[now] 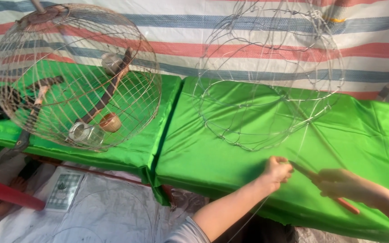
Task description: The person assembles a wire birdcage by hand, wrapping thin wire around the frame and securing it with pliers. They repeatedly wrap, twist, and cut wire segments to reinforce the structure.
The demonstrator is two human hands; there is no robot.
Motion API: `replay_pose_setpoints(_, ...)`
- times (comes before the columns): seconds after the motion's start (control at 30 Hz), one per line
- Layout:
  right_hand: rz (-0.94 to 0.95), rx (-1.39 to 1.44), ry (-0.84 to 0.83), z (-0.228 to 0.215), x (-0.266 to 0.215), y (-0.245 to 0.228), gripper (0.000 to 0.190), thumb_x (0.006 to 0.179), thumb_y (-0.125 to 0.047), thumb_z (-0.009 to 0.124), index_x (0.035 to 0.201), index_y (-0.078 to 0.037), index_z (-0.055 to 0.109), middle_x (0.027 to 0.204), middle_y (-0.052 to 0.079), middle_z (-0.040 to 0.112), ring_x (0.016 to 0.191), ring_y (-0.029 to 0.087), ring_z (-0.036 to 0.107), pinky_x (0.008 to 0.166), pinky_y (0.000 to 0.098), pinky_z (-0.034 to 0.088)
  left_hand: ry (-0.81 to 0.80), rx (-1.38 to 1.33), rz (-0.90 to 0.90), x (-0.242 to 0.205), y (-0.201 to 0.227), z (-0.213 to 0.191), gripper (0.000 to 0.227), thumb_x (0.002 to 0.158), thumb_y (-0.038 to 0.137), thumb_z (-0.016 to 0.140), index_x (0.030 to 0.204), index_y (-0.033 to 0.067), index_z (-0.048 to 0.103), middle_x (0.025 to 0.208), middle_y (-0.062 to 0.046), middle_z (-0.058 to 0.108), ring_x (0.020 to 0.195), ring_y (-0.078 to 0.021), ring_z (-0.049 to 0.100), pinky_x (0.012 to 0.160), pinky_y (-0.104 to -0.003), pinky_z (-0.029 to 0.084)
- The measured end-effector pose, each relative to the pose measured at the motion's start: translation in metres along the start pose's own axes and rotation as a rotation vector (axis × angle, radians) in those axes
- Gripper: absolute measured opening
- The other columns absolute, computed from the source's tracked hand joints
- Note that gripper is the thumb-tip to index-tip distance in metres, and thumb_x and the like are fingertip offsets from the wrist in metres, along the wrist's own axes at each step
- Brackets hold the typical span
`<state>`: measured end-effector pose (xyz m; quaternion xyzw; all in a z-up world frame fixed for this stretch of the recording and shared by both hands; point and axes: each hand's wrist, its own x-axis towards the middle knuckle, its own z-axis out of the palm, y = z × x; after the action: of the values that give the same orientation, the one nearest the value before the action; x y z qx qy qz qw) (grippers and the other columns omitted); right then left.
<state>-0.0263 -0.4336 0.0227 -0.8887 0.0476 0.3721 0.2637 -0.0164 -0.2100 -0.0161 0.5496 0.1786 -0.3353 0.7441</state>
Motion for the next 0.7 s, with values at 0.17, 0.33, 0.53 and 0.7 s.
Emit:
replay_pose_setpoints(0.17,0.066,0.110,-0.073,-0.009,-0.019,-0.026,0.014,0.099,-0.007,0.066,0.099,0.000,0.078,0.082,0.008,0.075,0.065,0.017,0.067,0.061,0.0250,0.063,-0.025,-0.054,-0.031,-0.013,0.007,-0.003,0.037,0.100,-0.001,0.056,0.135,0.0088,0.047,0.091,-0.007,0.061,0.050,-0.0021,0.040,0.041,-0.014,0.031)
replay_pose_setpoints(0.33,0.037,-0.260,-0.072,-0.009,-0.025,-0.037,0.029,0.101,-0.042,0.060,0.089,-0.019,0.072,0.077,-0.008,0.070,0.065,0.005,0.064,0.062,0.0160,0.056,-0.043,-0.063,-0.048,-0.017,0.010,-0.012,0.036,0.100,-0.001,0.057,0.133,0.0104,0.047,0.086,-0.006,0.061,0.048,-0.0032,0.040,0.039,-0.016,0.030)
replay_pose_setpoints(0.53,-0.119,-0.136,-0.098,0.001,-0.030,-0.040,0.027,0.100,-0.042,0.058,0.100,-0.020,0.073,0.081,-0.007,0.070,0.073,0.007,0.065,0.071,0.0207,0.054,-0.058,-0.077,-0.057,-0.017,0.016,-0.029,0.032,0.099,-0.002,0.059,0.128,0.0076,0.049,0.085,-0.009,0.062,0.046,-0.0042,0.039,0.036,-0.018,0.028)
replay_pose_setpoints(0.7,-0.245,0.202,-0.158,0.017,0.008,0.002,0.020,0.098,-0.031,0.064,0.098,-0.011,0.064,0.089,0.003,0.068,0.093,0.016,0.071,0.087,0.0360,0.065,-0.042,-0.099,0.072,0.032,-0.018,-0.047,0.030,0.086,0.002,0.064,0.110,0.0173,0.053,0.075,-0.005,0.060,0.049,-0.0051,0.051,0.037,-0.012,0.032)
